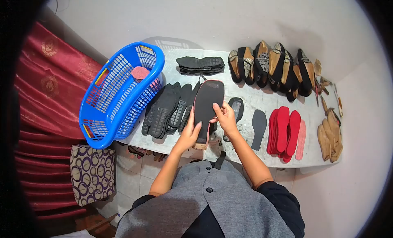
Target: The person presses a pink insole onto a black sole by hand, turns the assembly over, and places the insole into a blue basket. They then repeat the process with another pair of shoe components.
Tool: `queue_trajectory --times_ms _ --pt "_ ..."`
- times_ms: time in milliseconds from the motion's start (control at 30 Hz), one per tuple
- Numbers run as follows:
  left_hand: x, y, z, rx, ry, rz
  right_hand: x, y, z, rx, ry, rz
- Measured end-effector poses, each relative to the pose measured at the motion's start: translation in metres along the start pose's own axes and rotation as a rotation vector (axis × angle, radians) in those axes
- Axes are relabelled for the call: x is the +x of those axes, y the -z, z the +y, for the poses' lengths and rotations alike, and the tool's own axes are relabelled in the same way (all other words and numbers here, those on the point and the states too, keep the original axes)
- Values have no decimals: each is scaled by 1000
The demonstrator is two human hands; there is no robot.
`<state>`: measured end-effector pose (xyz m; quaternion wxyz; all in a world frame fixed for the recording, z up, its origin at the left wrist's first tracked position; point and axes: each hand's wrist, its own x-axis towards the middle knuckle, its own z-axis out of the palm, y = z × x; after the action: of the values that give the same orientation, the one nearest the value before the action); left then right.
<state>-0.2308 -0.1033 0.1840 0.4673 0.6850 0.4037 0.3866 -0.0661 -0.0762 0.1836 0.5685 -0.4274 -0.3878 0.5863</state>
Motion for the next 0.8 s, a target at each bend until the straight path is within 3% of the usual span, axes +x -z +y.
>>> queue_trajectory --times_ms 100,200,300,500,667,800 --pt "-15 3 0 108 8 26 11 -7 -3 34 59 64" --pt "-27 15 8 202 171 5 16 -12 1 14 59 142" --pt "-27 24 4 642 -148 204 18 -22 3 39 33 186" --pt "-9 40 13 899 -180 198 22 -47 5 132 -16 164" --pt "10 53 -2 1023 -312 238 29 -55 0 169 -27 120" --pt "32 65 -3 823 -399 275 36 -65 -11 151 0 85"
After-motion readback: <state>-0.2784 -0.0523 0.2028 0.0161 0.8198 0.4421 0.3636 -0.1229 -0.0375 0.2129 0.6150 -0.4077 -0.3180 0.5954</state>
